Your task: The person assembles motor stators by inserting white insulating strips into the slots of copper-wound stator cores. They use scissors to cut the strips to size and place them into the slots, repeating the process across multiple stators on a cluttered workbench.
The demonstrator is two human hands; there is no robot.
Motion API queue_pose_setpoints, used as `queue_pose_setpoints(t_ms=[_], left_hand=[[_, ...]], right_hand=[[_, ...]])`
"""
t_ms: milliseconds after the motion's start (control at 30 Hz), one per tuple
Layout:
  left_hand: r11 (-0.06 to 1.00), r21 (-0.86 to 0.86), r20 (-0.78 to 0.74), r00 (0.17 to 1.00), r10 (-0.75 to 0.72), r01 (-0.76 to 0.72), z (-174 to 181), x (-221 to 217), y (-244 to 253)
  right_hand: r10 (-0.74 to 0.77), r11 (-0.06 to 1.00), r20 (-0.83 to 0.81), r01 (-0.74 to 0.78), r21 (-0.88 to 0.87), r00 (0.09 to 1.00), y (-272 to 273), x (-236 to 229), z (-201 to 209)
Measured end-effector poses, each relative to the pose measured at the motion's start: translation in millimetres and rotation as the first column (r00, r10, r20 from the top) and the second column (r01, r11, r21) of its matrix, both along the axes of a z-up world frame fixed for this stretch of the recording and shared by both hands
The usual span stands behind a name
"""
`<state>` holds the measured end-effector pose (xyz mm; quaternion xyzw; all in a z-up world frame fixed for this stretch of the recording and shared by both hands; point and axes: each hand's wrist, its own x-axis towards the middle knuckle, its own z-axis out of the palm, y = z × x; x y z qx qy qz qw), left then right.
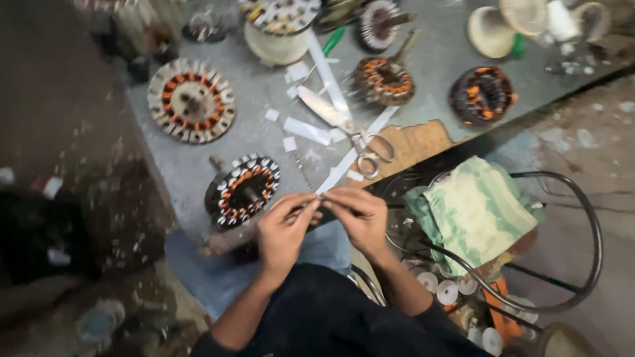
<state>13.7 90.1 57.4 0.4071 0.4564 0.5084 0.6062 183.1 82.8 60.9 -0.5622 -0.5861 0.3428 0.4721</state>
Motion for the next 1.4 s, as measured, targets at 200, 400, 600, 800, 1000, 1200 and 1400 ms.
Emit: queue_pose_setpoints(t_ms=[200, 400, 600, 800, 1000, 1200, 1400], left_hand=[[0.992, 0.124, -0.127, 0.992, 0.003, 0.013, -7, -25, -22], [0.999, -0.022, 0.473, 0.881, -0.024, 0.039, -42, -70, -51], [0.979, -0.108, 0.562, 0.823, -0.083, 0.173, -19, -111, -56], [0.802, 0.509, -0.305, 0.805, 0.509, -0.313, 6, -141, -21], [0.925, 0.278, 0.104, 0.966, 0.238, -0.258, -21, -126, 17], [0.964, 0.11, 0.46, 0.872, 0.165, -0.24, -34, -107, 25], [0.97, 0.053, 0.543, 0.822, 0.171, -0.237, -25, -100, 24]], right_hand=[[0.21, 0.977, -0.075, -0.211, -0.007, 0.975, -8, -9, 6], [0.449, 0.889, 0.125, -0.457, 0.039, 0.885, -20, -49, 20], [0.476, 0.802, 0.371, -0.567, 0.19, 0.797, -4, -78, 42], [0.131, 0.933, 0.22, -0.196, 0.303, 0.967, 23, -119, 34], [0.117, 0.941, 0.281, -0.197, 0.276, 0.953, 33, -141, 33], [0.066, 0.967, 0.222, -0.117, 0.228, 0.973, 44, -143, 36], [0.061, 0.935, 0.278, -0.152, 0.322, 0.959, 46, -139, 34]])
